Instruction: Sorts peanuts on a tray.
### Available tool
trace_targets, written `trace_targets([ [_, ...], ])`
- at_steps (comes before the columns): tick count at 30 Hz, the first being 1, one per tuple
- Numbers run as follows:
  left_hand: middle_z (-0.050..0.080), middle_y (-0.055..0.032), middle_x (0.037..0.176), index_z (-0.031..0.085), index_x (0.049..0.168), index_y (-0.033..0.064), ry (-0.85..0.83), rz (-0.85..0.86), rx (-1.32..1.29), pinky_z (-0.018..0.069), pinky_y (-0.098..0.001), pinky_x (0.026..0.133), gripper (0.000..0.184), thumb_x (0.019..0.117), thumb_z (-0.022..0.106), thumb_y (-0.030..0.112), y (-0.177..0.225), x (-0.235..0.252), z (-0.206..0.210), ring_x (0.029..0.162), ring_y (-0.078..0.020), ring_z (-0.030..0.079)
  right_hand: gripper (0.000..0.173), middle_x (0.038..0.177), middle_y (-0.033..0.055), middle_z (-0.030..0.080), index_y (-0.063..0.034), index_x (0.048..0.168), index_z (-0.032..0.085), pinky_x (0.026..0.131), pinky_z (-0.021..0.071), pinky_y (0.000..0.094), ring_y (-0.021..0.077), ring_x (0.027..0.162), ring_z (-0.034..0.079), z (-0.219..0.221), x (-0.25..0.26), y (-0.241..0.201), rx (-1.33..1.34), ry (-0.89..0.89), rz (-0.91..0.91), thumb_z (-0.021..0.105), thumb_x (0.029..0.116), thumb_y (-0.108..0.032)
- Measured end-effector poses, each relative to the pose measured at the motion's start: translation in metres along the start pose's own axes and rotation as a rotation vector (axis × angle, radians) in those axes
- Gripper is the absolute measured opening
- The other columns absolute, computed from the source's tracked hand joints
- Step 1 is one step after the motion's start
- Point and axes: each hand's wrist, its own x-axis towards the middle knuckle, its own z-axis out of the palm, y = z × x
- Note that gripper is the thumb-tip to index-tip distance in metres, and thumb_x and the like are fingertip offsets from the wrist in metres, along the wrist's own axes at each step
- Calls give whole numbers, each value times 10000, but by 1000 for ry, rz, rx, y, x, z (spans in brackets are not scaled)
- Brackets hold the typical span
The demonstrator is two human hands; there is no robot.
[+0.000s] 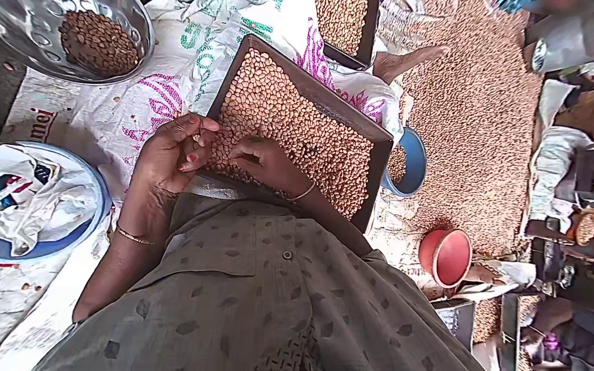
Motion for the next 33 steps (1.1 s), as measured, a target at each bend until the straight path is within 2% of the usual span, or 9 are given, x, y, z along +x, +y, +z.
trace_targets([
  [3, 538, 103, 717, 635, 1030, 143, 64, 50, -144, 339, -78, 411, 399, 1115, 247, 186, 5, -1, -9, 468, 47, 401, 214, 1103, 176, 685, -44, 1109, 764, 760, 589, 468, 315, 948, 699, 12, -9, 5, -264, -249, 23, 631, 942, -29],
  [10, 526, 105, 716, 607, 1016, 158, 122, 136, -171, 319, -86, 406, 388, 1116, 232, 168, 2, 3, -13, 467, 45, 394, 179, 1045, 169, 689, -9, 1031, 765, 780, 586, 431, 308, 948, 695, 16, -8, 3, -343, -234, -36, 602, 960, -29],
  [14, 503, 111, 653, 632, 1012, 148, 119, 201, -155, 333, -99, 409, 392, 1116, 255, 169, -4, 9, -6, 452, 31, 395, 128, 1079, 153, 699, -11, 970, 744, 723, 589, 454, 297, 915, 707, 14, -6, 2, -387, -243, 63, 639, 899, -25],
  [18, 449, 124, 605, 638, 1028, 159, 31, 247, -127, 312, -111, 394, 373, 1117, 277, 180, -8, 13, -11, 427, 25, 354, 141, 1053, 140, 722, -19, 1022, 739, 777, 592, 464, 267, 907, 717, -14, -13, 10, -240, -64, 172, 645, 917, -15],
  [21, 440, 125, 611, 641, 1052, 158, -9, 235, -90, 304, -110, 388, 356, 1119, 292, 185, -8, 11, -17, 426, 26, 344, 148, 1088, 138, 730, 20, 1066, 731, 867, 603, 344, 178, 957, 717, -37, -31, 18, -12, 155, 242, 627, 967, -14],
  [24, 448, 117, 622, 642, 1065, 159, -31, 199, -30, 308, -108, 385, 334, 1113, 312, 177, -7, 9, -11, 427, 25, 348, 150, 899, 124, 723, 69, 1075, 677, 700, 609, 283, 122, 745, 702, -48, -55, 21, 111, 326, 353, 572, 997, -5],
  [26, 434, 112, 600, 663, 1071, 158, -72, 207, -5, 293, -111, 374, 337, 1106, 330, 185, -5, 1, 0, 416, 26, 335, 154, 811, 105, 692, 31, 1092, 630, 580, 575, 265, 117, 620, 656, -51, -63, 15, 71, 323, 450, 529, 1053, -79],
  [29, 435, 99, 587, 677, 1080, 116, -239, 441, 71, 311, -123, 411, 281, 1097, 419, 225, 2, -25, 27, 437, 19, 357, 195, 725, 75, 631, 28, 977, 624, 598, 547, 293, 122, 610, 619, -53, -59, 17, -10, 159, 496, 515, 1053, -114],
  [33, 556, 27, 811, 628, 1226, 81, -437, 1007, 622, 402, -85, 657, 287, 1121, 408, 233, 43, -81, 73, 683, 37, 485, 225, 718, 126, 593, 19, 870, 646, 610, 491, 460, 251, 641, 591, -58, -17, -1, -259, -240, 401, 586, 1008, -150],
])
